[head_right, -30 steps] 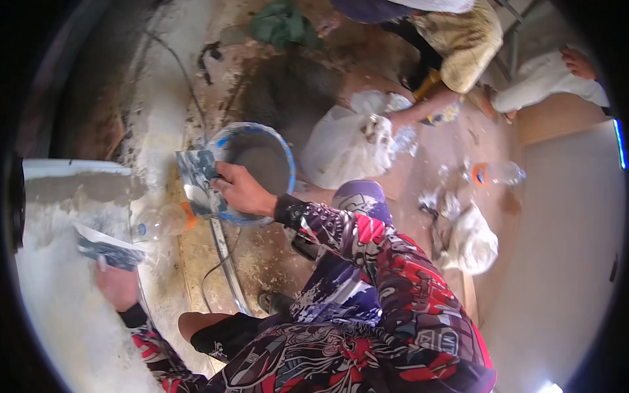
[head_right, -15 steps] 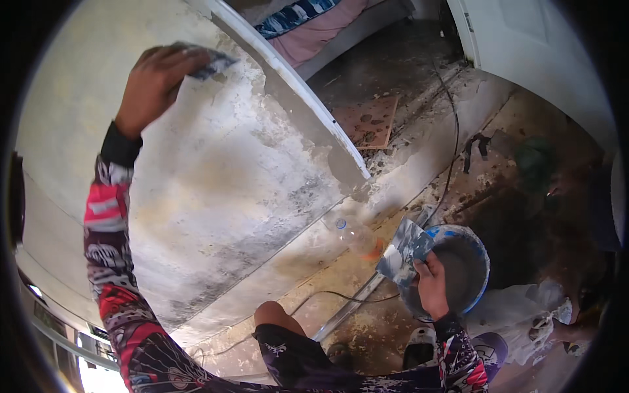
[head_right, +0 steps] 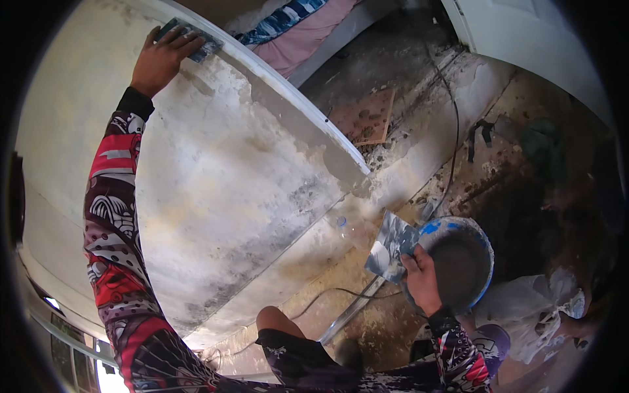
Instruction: The person holds putty knives, loads plaster mixture, and applies and smooths the compound along the upper edge and surface of a wall.
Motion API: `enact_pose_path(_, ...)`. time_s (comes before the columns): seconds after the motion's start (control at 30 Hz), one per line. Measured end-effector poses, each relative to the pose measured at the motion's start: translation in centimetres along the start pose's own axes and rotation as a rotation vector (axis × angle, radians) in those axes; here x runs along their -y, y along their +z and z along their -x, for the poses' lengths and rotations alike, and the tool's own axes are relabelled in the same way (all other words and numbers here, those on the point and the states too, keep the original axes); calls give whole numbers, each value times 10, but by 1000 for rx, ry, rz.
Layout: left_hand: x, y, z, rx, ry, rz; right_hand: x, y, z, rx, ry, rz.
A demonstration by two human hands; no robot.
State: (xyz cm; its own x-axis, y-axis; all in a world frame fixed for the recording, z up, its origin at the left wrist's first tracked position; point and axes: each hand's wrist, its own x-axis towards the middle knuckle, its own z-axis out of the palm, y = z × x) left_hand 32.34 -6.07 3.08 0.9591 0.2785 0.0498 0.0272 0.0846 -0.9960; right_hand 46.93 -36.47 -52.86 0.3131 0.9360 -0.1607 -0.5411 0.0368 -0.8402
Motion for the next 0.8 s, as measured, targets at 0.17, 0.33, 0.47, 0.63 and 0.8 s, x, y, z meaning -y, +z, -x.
enact_pose_path(0.17, 11, 6, 1, -33, 22, 38, 1, 1, -1, 30, 4, -40)
enact_pose_path(0.33, 13, 6, 13, -9, 51, 35, -9, -1, -9, 43, -107, -19)
enact_pose_path(0.47, 14, -5, 20, 31, 63, 148, 4, -3, -5, 55, -135, 7)
enact_pose_path(0.63, 22, -18, 9, -99, -57, 98, 14, -6, 2, 40, -29, -102)
enact_pose_path(0.8, 25, -13, -9, -85, -13, 71, 20, -8, 5, 60, -43, -71)
